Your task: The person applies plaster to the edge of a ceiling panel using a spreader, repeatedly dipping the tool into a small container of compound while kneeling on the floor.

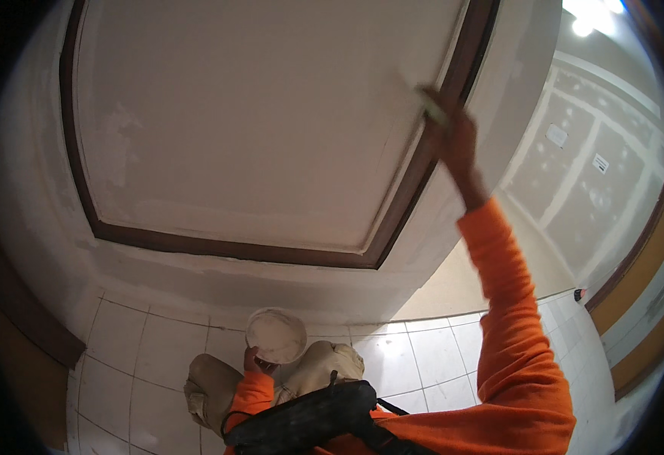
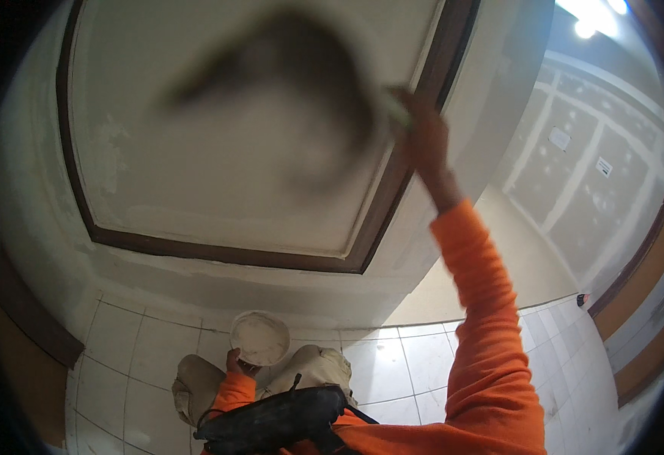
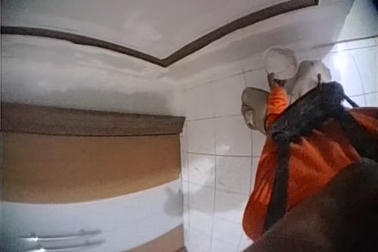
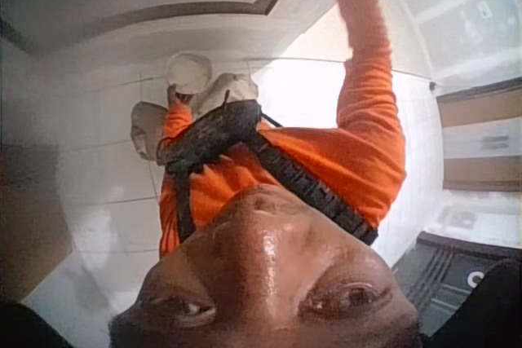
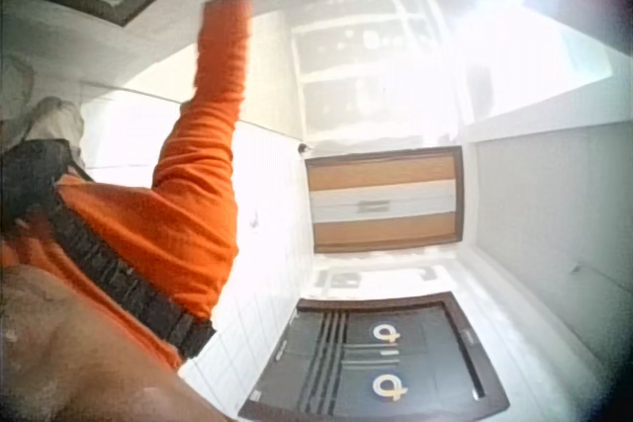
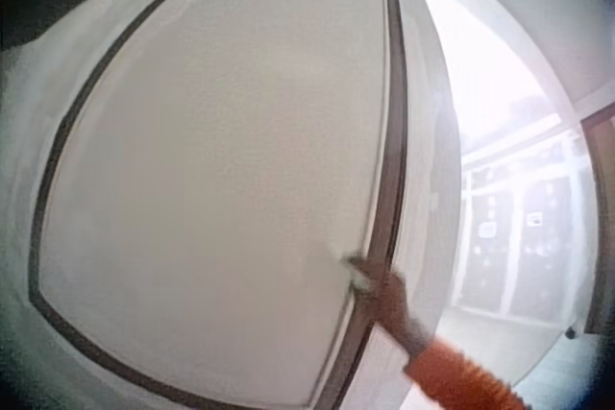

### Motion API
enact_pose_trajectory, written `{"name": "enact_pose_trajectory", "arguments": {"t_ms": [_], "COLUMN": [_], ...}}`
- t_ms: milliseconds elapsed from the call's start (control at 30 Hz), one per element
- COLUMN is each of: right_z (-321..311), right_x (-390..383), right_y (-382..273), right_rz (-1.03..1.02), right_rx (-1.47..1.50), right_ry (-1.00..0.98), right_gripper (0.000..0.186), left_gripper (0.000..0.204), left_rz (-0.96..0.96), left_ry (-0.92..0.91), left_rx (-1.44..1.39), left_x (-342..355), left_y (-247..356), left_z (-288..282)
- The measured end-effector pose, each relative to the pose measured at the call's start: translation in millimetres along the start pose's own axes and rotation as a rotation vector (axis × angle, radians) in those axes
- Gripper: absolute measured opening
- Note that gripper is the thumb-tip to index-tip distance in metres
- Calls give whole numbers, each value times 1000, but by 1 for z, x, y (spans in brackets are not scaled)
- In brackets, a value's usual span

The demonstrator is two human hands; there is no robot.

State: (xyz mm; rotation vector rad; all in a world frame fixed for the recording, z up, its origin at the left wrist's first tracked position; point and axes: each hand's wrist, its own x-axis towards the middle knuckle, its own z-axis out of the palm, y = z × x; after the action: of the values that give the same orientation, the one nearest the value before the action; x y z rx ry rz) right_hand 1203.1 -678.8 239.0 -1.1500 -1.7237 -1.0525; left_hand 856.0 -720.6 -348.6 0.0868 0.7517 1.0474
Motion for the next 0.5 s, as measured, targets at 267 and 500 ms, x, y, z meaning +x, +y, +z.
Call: {"name": "enact_pose_trajectory", "arguments": {"t_ms": [267,500], "right_z": [-47,16], "right_x": [146,-36], "right_y": [57,26], "right_rz": [-54,-56], "right_rx": [-263,-39], "right_ry": [149,-16], "right_gripper": [36,42], "left_gripper": [66,72], "left_rz": [-38,24], "left_ry": [15,21], "left_rx": [-25,17], "left_x": [8,-7], "left_y": [-7,-5], "left_z": [-2,11]}}
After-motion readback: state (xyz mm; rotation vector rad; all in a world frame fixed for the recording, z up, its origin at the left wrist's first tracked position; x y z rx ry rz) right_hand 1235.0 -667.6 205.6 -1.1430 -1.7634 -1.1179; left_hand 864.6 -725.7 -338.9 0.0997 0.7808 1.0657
